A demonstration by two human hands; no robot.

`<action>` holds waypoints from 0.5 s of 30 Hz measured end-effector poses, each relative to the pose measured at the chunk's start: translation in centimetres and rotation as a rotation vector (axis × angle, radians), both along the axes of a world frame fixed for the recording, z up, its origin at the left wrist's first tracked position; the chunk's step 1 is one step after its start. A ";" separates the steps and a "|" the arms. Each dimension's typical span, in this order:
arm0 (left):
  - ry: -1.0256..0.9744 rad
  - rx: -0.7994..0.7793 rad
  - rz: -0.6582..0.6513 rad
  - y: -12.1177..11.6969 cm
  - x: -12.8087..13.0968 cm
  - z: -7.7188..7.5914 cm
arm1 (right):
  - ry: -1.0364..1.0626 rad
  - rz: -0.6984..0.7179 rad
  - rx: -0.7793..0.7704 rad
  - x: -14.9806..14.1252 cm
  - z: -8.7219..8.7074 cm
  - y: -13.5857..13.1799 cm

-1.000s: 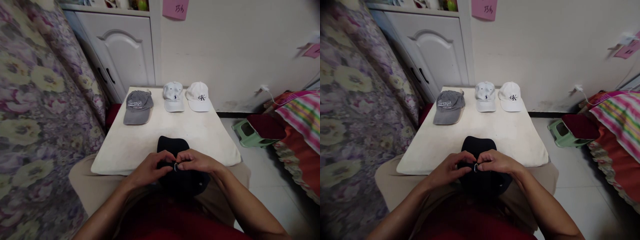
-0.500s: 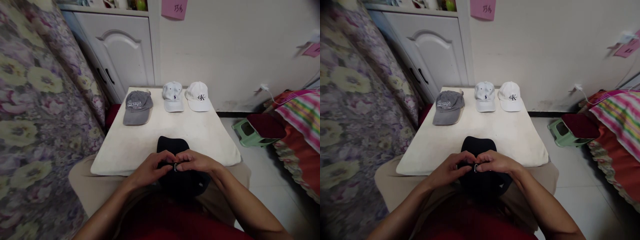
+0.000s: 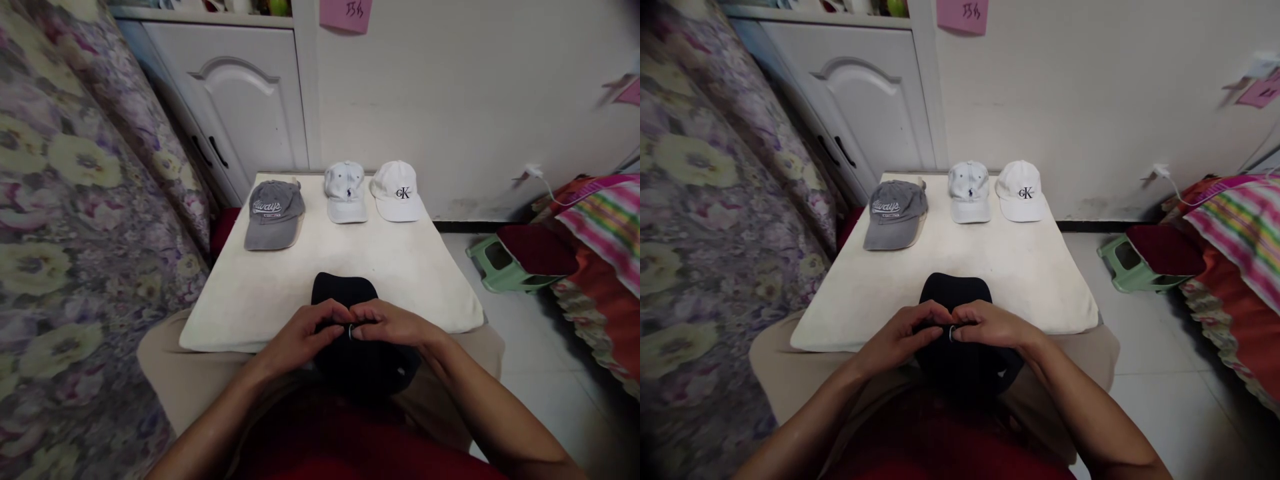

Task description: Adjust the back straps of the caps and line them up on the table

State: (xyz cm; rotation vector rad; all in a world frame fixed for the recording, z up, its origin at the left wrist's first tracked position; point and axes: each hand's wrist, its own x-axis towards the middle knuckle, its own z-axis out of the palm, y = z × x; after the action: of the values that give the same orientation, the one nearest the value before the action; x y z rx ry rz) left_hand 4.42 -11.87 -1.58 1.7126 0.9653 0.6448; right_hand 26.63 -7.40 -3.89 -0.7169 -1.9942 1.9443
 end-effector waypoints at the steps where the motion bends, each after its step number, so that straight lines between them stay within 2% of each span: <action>1: 0.004 0.004 0.000 0.0 0.1 0.0 | -0.013 -0.028 0.031 -0.1 0.0 -0.1; 3: 0.004 0.006 0.017 0.2 0.1 0.1 | -0.038 -0.096 0.078 -0.2 0.2 -0.2; 5: -0.016 -0.015 0.055 0.3 0.0 0.1 | -0.036 -0.135 0.059 -0.1 0.4 -0.3; 10: -0.019 -0.087 0.085 0.7 0.0 0.4 | 0.016 -0.117 -0.121 0.5 0.7 0.0; 15: -0.002 -0.096 0.051 0.8 0.6 0.9 | 0.054 -0.115 -0.133 0.4 0.0 0.3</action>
State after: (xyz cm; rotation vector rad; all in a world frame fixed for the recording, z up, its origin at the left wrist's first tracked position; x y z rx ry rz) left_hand 5.05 -11.06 -0.72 1.6072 1.0254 0.6241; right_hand 26.98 -7.11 -3.90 -0.7838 -1.7663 2.0201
